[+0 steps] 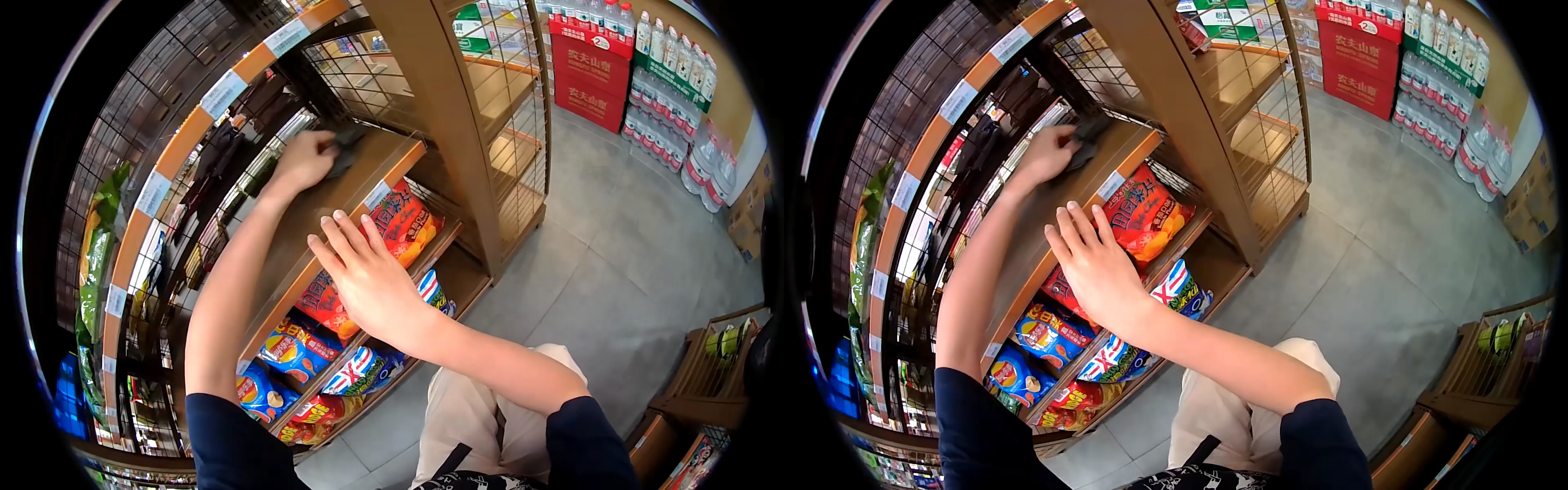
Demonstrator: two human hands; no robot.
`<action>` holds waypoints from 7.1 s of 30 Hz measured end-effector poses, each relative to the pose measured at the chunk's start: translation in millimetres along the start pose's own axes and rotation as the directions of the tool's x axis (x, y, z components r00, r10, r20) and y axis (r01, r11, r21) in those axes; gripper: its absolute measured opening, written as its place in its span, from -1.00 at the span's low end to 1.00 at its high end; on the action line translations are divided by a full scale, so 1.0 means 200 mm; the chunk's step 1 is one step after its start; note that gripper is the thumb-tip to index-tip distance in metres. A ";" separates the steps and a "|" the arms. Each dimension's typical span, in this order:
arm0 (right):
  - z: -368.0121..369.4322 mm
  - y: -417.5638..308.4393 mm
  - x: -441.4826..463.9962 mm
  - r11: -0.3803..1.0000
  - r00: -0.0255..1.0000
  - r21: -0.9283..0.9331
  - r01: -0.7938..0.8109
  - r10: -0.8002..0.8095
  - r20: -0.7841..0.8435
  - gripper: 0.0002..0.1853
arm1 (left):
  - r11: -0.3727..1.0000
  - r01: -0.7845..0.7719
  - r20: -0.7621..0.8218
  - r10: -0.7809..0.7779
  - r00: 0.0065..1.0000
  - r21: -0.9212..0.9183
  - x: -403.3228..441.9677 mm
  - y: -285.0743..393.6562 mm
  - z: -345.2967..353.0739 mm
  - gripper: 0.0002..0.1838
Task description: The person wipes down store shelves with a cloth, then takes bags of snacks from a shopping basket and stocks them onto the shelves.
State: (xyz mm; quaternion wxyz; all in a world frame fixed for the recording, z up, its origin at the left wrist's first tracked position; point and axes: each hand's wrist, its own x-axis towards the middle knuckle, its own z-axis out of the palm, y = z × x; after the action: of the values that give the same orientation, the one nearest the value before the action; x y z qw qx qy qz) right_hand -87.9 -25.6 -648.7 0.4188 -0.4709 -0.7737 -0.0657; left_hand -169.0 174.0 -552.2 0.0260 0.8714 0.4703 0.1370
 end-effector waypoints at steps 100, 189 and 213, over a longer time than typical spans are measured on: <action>0.33 -0.78 0.31 0.975 0.985 0.194 0.108 -0.131 0.109 -0.62 | 0.730 0.494 -0.503 -0.236 0.831 0.473 -2.07 -0.17 -0.14 -0.27; 0.85 -2.29 0.62 0.663 0.248 0.577 0.478 -0.731 0.635 -0.60 | 0.649 -0.026 -0.641 -0.756 -0.133 -0.761 -2.86 -0.70 -0.16 -0.31; 0.77 -2.49 0.66 0.272 0.640 0.859 0.434 -0.764 -0.082 -0.63 | 0.592 -0.221 -0.525 -0.798 -0.296 -0.775 -2.98 -0.67 -0.15 -0.50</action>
State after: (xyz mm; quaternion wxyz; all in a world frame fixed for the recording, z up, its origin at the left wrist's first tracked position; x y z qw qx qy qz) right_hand -595.7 -133.2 -508.2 0.3816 0.1147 -0.8878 0.2302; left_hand -595.5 -247.4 -673.9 -0.0021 0.1723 0.4600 0.8711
